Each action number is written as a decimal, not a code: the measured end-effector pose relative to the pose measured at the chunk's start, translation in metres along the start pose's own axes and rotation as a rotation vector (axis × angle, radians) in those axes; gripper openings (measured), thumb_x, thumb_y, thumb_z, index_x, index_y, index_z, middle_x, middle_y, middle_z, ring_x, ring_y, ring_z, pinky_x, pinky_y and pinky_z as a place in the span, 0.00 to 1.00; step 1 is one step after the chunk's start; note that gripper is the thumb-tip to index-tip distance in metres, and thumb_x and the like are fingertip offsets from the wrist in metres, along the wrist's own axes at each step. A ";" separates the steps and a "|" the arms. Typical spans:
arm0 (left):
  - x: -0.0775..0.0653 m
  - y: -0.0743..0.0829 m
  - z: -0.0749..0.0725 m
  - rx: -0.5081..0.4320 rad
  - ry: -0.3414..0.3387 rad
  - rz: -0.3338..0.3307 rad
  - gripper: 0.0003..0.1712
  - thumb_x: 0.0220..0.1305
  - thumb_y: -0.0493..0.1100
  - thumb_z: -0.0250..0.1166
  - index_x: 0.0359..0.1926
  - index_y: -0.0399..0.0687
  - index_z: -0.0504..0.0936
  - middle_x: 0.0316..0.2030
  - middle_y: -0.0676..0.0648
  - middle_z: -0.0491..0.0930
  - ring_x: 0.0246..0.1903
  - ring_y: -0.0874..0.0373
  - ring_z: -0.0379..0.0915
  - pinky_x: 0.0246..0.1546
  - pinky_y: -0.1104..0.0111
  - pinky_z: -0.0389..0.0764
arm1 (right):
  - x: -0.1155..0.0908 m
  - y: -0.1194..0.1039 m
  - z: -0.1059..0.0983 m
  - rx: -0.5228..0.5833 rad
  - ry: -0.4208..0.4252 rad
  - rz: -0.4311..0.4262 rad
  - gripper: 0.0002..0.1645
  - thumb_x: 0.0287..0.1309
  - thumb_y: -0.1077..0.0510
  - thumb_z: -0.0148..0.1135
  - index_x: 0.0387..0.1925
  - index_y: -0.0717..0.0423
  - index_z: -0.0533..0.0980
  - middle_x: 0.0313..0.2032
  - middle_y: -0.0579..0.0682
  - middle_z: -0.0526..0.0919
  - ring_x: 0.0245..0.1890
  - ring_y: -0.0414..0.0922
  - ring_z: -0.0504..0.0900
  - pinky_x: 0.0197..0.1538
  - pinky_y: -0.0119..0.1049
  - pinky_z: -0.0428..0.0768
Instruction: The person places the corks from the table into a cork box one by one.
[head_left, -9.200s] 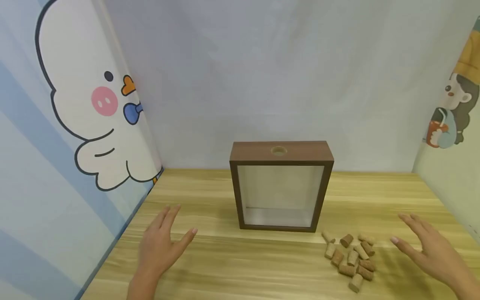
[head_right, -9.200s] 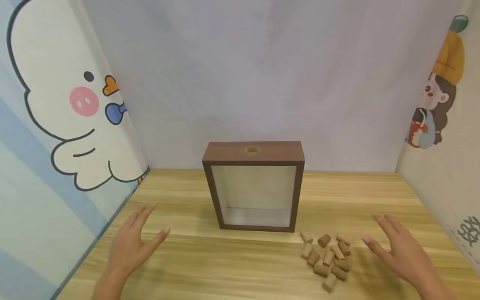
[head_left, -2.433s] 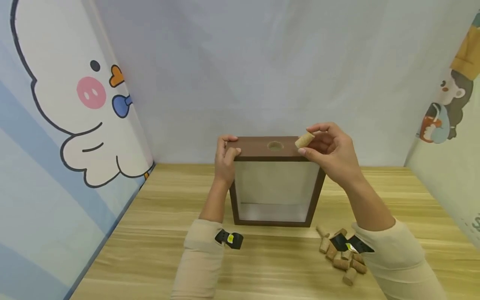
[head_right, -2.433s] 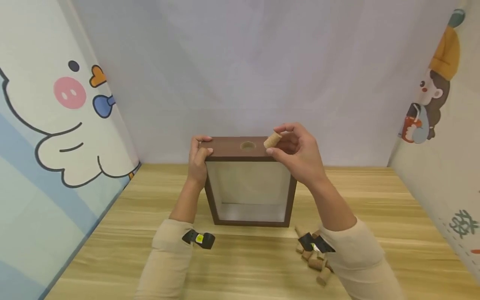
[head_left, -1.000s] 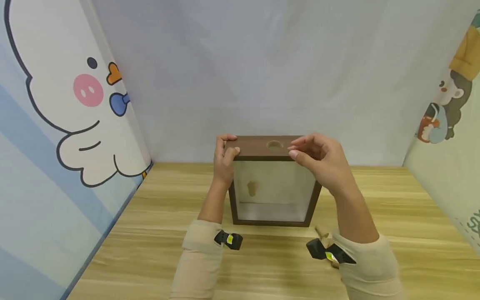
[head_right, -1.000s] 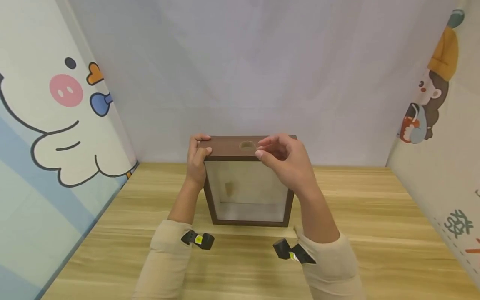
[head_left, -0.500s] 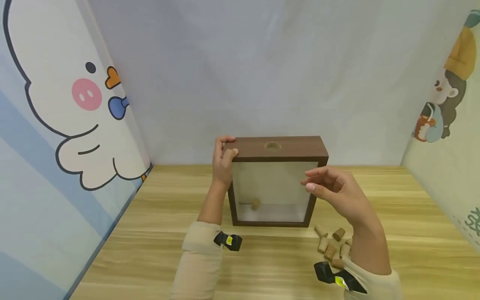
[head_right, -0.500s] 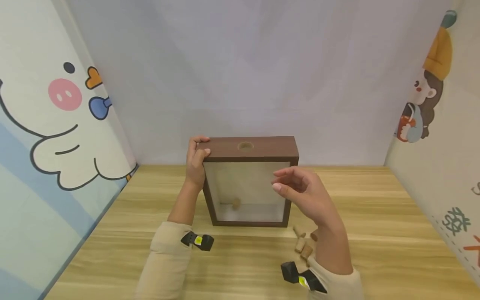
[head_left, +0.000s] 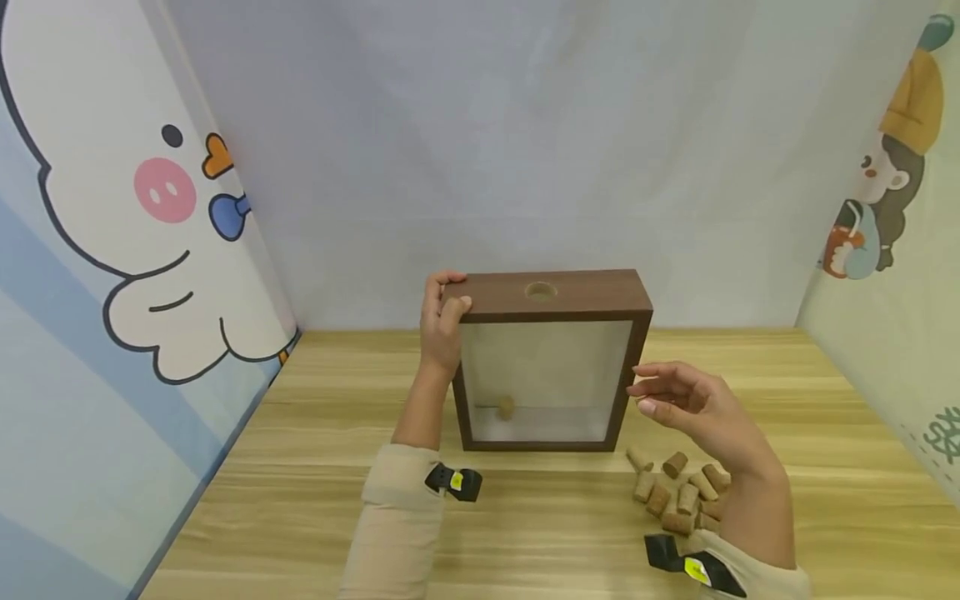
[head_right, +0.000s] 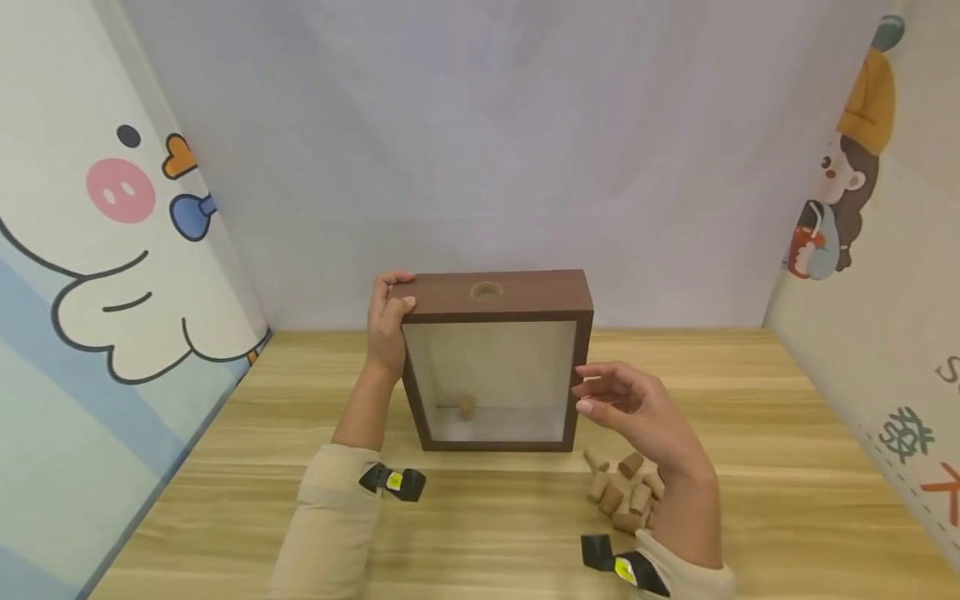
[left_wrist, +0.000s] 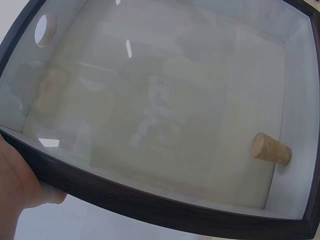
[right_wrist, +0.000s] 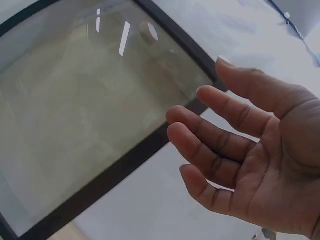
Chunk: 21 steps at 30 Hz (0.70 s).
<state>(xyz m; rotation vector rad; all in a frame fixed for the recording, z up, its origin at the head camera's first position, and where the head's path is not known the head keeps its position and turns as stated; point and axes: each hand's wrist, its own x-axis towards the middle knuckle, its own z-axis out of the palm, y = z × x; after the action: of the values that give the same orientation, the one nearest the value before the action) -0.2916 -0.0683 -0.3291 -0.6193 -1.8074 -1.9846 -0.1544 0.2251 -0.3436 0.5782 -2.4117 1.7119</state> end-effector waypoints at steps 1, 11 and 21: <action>0.000 0.000 0.001 -0.004 -0.001 -0.003 0.24 0.53 0.41 0.47 0.51 0.35 0.66 0.55 0.39 0.63 0.50 0.53 0.57 0.47 0.61 0.58 | -0.001 0.003 -0.002 -0.003 -0.003 0.009 0.22 0.59 0.65 0.57 0.55 0.67 0.68 0.45 0.63 0.78 0.41 0.47 0.79 0.41 0.35 0.76; 0.001 -0.001 0.002 -0.025 0.009 -0.004 0.24 0.51 0.44 0.48 0.49 0.36 0.66 0.50 0.43 0.65 0.46 0.54 0.60 0.48 0.60 0.58 | -0.014 0.024 -0.021 -0.018 -0.018 0.074 0.24 0.60 0.63 0.57 0.57 0.63 0.68 0.48 0.64 0.76 0.45 0.48 0.78 0.44 0.35 0.75; 0.001 0.000 0.001 -0.023 0.021 -0.011 0.23 0.49 0.46 0.48 0.47 0.39 0.66 0.52 0.41 0.64 0.44 0.53 0.61 0.47 0.60 0.58 | -0.027 0.039 -0.032 -0.058 -0.095 0.196 0.24 0.60 0.59 0.59 0.55 0.66 0.69 0.49 0.62 0.76 0.47 0.42 0.77 0.43 0.36 0.76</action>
<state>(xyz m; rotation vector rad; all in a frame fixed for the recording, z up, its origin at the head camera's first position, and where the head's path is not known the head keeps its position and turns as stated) -0.2924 -0.0671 -0.3288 -0.5937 -1.7820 -2.0141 -0.1478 0.2723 -0.3755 0.4380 -2.6538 1.7145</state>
